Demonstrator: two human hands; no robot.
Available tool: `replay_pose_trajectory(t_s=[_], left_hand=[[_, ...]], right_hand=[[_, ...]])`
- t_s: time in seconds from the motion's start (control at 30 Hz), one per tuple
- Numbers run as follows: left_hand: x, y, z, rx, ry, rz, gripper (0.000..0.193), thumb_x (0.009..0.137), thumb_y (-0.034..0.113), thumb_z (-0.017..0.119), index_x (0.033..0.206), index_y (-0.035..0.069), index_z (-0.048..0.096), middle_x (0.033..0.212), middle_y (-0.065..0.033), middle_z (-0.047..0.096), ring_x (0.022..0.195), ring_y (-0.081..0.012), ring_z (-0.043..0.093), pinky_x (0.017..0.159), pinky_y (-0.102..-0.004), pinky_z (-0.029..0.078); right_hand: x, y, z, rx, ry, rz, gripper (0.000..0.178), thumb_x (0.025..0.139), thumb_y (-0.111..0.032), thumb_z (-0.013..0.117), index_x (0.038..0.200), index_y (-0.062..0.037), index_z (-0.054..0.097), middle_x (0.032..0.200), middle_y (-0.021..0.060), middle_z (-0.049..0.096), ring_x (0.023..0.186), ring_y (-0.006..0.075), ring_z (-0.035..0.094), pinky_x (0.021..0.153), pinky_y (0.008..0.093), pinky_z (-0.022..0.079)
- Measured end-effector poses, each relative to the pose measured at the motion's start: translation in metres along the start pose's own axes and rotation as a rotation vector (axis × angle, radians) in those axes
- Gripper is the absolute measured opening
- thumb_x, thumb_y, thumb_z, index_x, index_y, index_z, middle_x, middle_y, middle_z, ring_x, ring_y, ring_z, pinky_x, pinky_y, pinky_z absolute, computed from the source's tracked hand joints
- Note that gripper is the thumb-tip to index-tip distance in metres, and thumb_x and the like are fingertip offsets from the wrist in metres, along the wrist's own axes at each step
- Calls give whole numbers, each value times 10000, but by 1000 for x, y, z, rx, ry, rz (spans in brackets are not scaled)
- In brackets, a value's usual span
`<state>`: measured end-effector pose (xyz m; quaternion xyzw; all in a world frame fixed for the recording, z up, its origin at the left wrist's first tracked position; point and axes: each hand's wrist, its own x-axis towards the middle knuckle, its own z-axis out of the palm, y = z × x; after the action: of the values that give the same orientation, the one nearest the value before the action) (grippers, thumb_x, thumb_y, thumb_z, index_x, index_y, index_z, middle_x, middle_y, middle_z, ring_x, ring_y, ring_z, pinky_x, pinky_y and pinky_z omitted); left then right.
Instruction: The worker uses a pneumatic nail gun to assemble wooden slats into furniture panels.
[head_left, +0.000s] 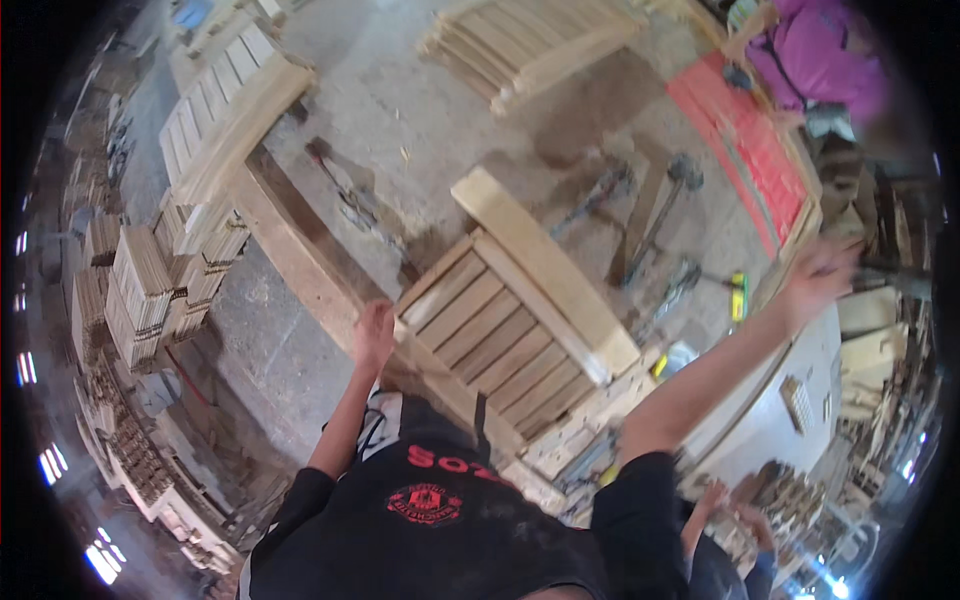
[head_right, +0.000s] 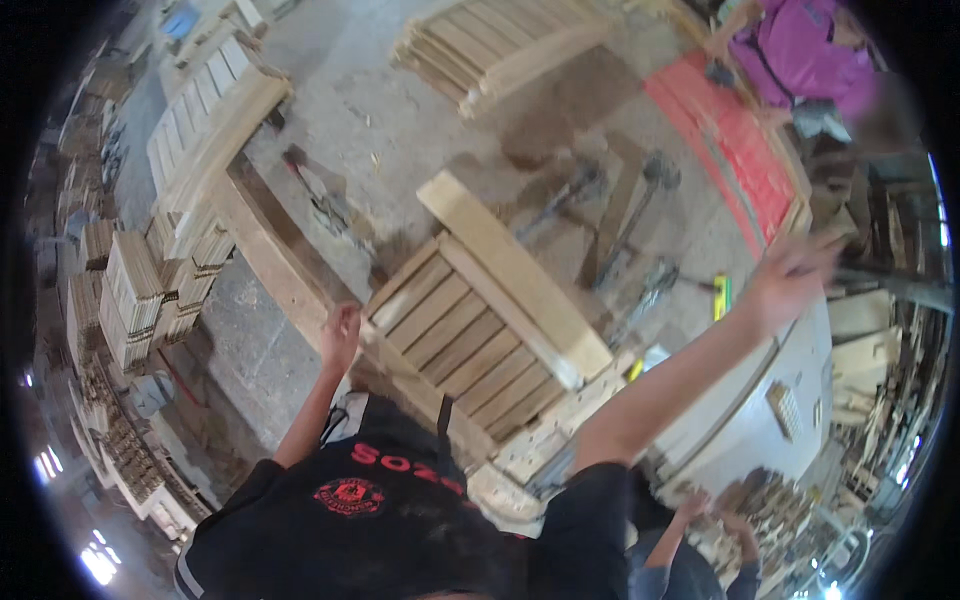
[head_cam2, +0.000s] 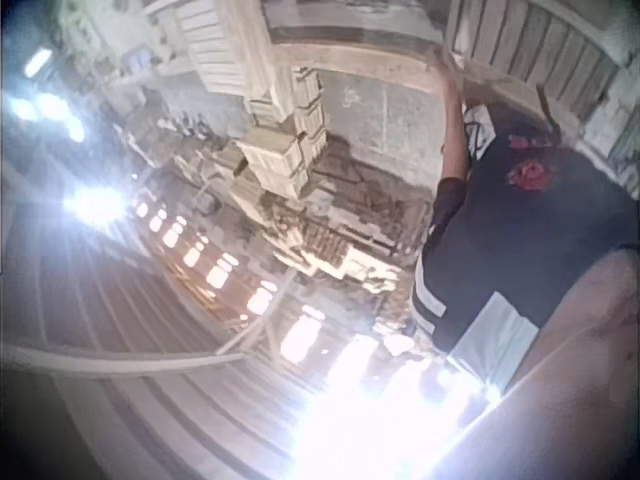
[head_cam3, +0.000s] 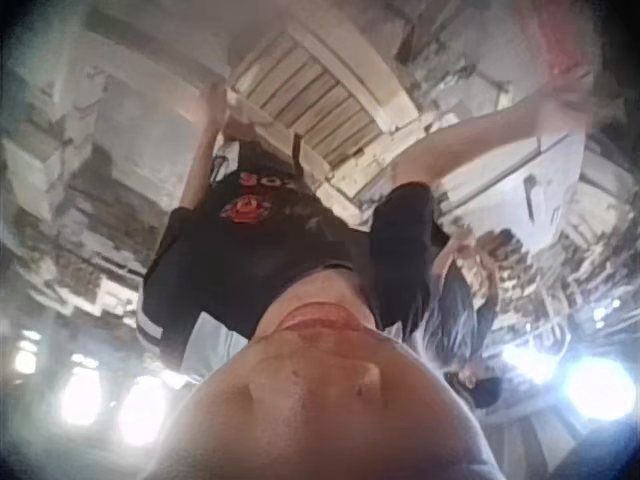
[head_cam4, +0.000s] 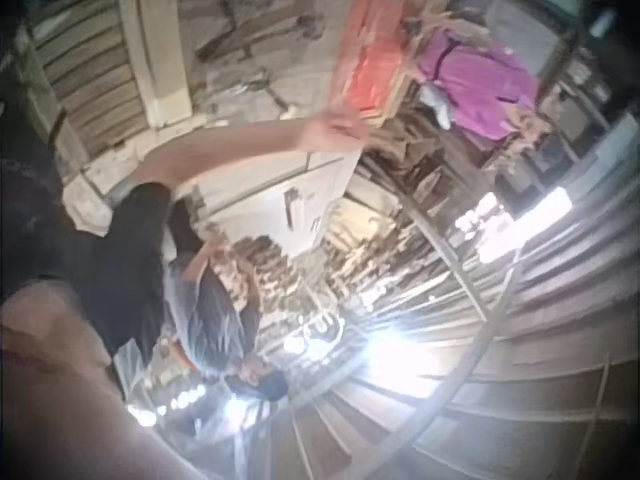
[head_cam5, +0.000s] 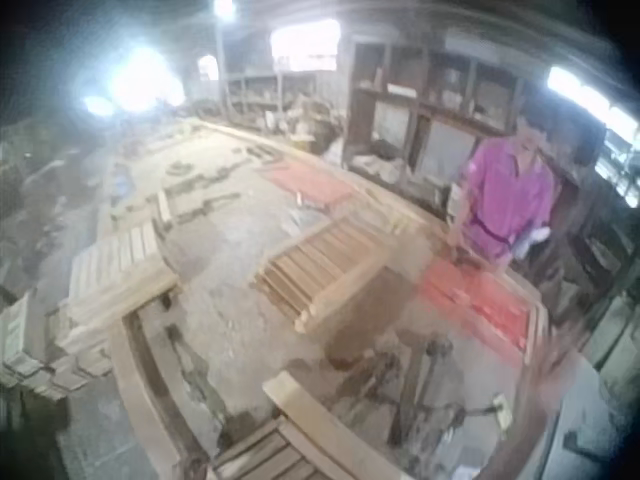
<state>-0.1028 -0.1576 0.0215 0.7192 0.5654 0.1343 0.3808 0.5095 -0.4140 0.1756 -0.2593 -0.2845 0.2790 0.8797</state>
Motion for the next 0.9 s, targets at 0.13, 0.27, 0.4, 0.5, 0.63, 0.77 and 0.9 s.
replay_pose_trajectory(t_s=[0.13,0.27,0.4,0.5,0.63,0.77,0.9], left_hand=[[17,-5,20,197,0,163,382,839,149,654,1208,77,582,1103,-135,634,1035,-295,598,913,-419,475],[24,-3,51,444,-7,457,363,834,192,646,1174,81,582,1112,-121,607,1079,-306,563,975,-473,414],[26,-11,49,677,-158,330,271,841,206,642,1090,104,611,1001,-74,631,1040,-269,579,946,-467,410],[27,-21,48,712,-92,351,231,843,203,641,1057,118,620,955,-50,638,1014,-249,583,942,-458,405],[35,-31,41,769,-72,354,248,841,237,674,1057,122,633,995,-72,645,990,-271,590,886,-465,406],[38,-15,27,921,-123,302,352,814,295,689,1127,152,611,1034,-76,602,1051,-275,554,934,-503,363],[46,15,33,857,79,307,501,782,391,716,1204,163,570,1097,-119,537,1078,-309,500,904,-487,339]], right_hand=[[125,-25,198,-980,424,-398,218,970,-119,523,1078,27,643,646,14,407,594,139,400,590,274,384],[50,83,79,-1231,471,-187,269,933,-254,526,925,-52,704,691,13,554,639,104,521,556,284,427],[-59,247,20,-776,956,606,318,955,-361,583,885,-52,597,747,71,611,566,189,553,488,320,439],[-96,311,0,-370,1151,605,399,981,-411,505,942,-22,586,837,105,629,651,232,574,563,363,460],[-90,341,-19,287,1136,567,555,1009,-487,362,971,28,566,935,167,625,762,280,562,659,403,465],[-77,347,-41,491,904,359,516,1000,-456,384,954,27,559,909,183,616,725,262,514,635,397,412],[-75,342,-90,520,861,324,541,1028,-431,317,869,33,546,903,180,615,707,253,485,638,386,406]])
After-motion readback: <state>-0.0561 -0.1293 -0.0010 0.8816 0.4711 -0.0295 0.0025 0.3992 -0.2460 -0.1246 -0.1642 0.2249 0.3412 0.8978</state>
